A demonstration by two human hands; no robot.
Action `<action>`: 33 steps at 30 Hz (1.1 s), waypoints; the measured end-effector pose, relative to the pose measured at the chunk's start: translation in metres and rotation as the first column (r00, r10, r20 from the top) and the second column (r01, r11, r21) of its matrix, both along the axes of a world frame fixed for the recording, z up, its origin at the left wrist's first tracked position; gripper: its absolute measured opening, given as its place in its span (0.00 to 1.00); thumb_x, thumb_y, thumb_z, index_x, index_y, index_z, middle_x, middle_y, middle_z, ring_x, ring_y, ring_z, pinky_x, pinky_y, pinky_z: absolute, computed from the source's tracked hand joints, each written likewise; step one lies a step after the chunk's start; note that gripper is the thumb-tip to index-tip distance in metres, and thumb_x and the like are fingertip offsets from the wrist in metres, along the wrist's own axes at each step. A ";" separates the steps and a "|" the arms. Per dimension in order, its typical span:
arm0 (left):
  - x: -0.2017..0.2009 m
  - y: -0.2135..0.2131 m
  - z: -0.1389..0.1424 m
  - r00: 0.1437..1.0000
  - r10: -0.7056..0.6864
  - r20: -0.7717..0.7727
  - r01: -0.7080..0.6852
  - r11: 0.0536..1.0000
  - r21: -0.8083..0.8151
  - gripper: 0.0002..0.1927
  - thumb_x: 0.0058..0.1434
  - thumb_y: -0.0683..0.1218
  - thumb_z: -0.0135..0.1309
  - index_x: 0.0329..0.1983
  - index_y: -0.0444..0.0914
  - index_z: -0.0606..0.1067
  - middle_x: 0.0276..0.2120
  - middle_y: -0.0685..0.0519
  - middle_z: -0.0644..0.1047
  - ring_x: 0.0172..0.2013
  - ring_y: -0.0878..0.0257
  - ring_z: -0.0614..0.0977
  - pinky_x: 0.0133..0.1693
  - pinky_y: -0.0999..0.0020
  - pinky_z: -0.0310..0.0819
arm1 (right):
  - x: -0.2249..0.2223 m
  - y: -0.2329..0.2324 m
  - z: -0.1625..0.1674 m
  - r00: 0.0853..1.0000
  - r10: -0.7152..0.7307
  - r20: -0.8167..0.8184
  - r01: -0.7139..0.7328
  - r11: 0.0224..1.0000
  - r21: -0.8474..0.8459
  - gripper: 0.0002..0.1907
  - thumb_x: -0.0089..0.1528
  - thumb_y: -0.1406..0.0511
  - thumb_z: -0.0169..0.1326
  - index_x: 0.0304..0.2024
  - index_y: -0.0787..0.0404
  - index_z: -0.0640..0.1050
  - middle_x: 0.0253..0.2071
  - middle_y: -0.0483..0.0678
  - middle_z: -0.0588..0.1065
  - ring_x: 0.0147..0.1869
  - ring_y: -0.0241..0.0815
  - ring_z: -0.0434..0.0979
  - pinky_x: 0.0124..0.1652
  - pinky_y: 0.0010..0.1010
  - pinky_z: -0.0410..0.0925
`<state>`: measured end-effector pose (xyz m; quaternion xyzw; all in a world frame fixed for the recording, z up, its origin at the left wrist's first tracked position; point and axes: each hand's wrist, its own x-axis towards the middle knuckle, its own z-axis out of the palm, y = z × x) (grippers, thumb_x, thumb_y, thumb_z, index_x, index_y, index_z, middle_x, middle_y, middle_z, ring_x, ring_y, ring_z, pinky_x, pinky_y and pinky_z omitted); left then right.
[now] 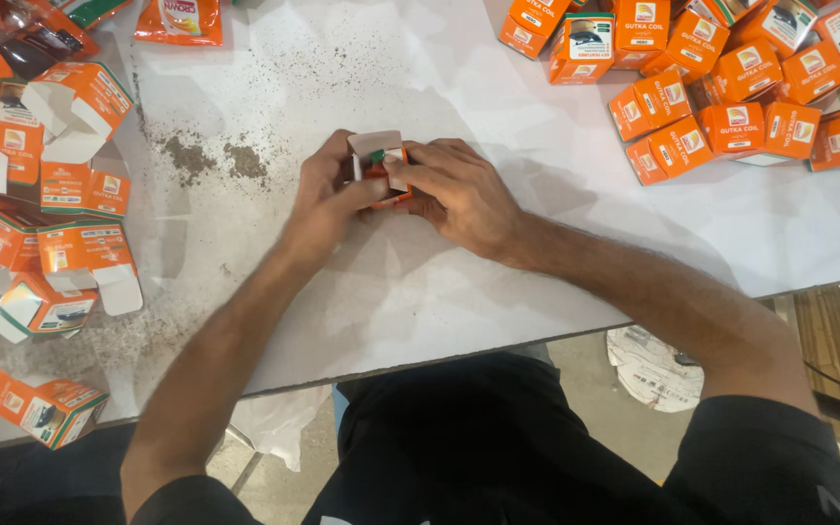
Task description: The person sits at a table covered with small orange product boxes and plastic-wrapped items. They repeatedly pick up a wrapped item, place it into an open box, and fold the box closed, setting the packed box aside with the others.
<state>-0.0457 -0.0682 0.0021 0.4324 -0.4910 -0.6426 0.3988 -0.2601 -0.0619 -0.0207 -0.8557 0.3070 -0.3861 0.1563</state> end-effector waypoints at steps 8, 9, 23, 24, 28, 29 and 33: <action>0.008 -0.006 -0.009 0.996 -0.027 0.080 0.025 0.999 0.024 0.08 0.68 0.39 0.58 0.45 0.30 0.74 0.35 0.44 0.78 0.31 0.65 0.76 0.31 0.71 0.71 | 0.003 0.002 0.005 0.999 -0.022 -0.038 0.024 0.999 0.047 0.20 0.56 0.70 0.69 0.47 0.61 0.75 0.51 0.53 0.79 0.57 0.56 0.79 0.56 0.45 0.71; 0.006 -0.003 -0.012 0.970 0.053 0.236 0.006 0.970 -0.244 0.08 0.66 0.38 0.58 0.47 0.30 0.75 0.38 0.44 0.78 0.36 0.60 0.77 0.36 0.67 0.73 | 0.003 0.002 0.006 0.999 -0.021 -0.037 0.023 0.998 0.062 0.19 0.56 0.69 0.69 0.46 0.61 0.75 0.51 0.53 0.78 0.56 0.56 0.79 0.56 0.46 0.71; 0.010 0.015 -0.022 0.868 0.206 0.451 0.253 0.598 -0.760 0.13 0.64 0.37 0.64 0.49 0.35 0.75 0.62 0.42 0.76 0.68 0.46 0.74 0.63 0.55 0.78 | -0.001 -0.001 -0.003 0.995 -0.080 -0.054 0.093 0.935 0.343 0.28 0.60 0.69 0.68 0.50 0.61 0.61 0.46 0.56 0.78 0.47 0.61 0.81 0.42 0.45 0.73; 0.010 0.015 -0.022 0.868 0.211 0.449 0.255 0.587 -0.769 0.13 0.64 0.37 0.64 0.48 0.35 0.75 0.62 0.42 0.76 0.68 0.46 0.74 0.63 0.55 0.78 | -0.001 -0.002 -0.003 0.996 -0.072 -0.054 0.086 0.936 0.342 0.28 0.60 0.69 0.68 0.50 0.61 0.61 0.46 0.56 0.78 0.47 0.61 0.81 0.42 0.45 0.73; 0.011 0.016 -0.025 0.819 0.267 0.508 0.352 0.466 -0.812 0.14 0.64 0.40 0.67 0.46 0.37 0.74 0.64 0.41 0.74 0.69 0.45 0.71 0.63 0.56 0.74 | -0.003 -0.002 -0.002 0.998 -0.057 -0.032 0.064 0.957 0.283 0.30 0.59 0.68 0.69 0.51 0.61 0.61 0.48 0.56 0.77 0.50 0.59 0.81 0.45 0.43 0.74; 0.011 0.017 -0.025 0.794 0.290 0.534 0.396 0.420 -0.817 0.14 0.64 0.41 0.68 0.45 0.37 0.73 0.65 0.40 0.73 0.70 0.45 0.70 0.64 0.57 0.72 | -0.003 -0.001 -0.002 0.998 -0.052 -0.022 0.056 0.959 0.278 0.30 0.60 0.68 0.70 0.53 0.62 0.61 0.49 0.57 0.77 0.51 0.59 0.81 0.46 0.43 0.74; 0.021 0.021 -0.029 0.727 0.289 0.623 0.515 0.371 -0.772 0.18 0.66 0.50 0.63 0.52 0.37 0.74 0.72 0.40 0.62 0.74 0.43 0.60 0.73 0.38 0.54 | 0.002 0.003 0.000 0.999 -0.034 0.003 0.033 0.979 0.200 0.36 0.59 0.69 0.68 0.63 0.63 0.63 0.55 0.58 0.76 0.58 0.59 0.79 0.53 0.43 0.74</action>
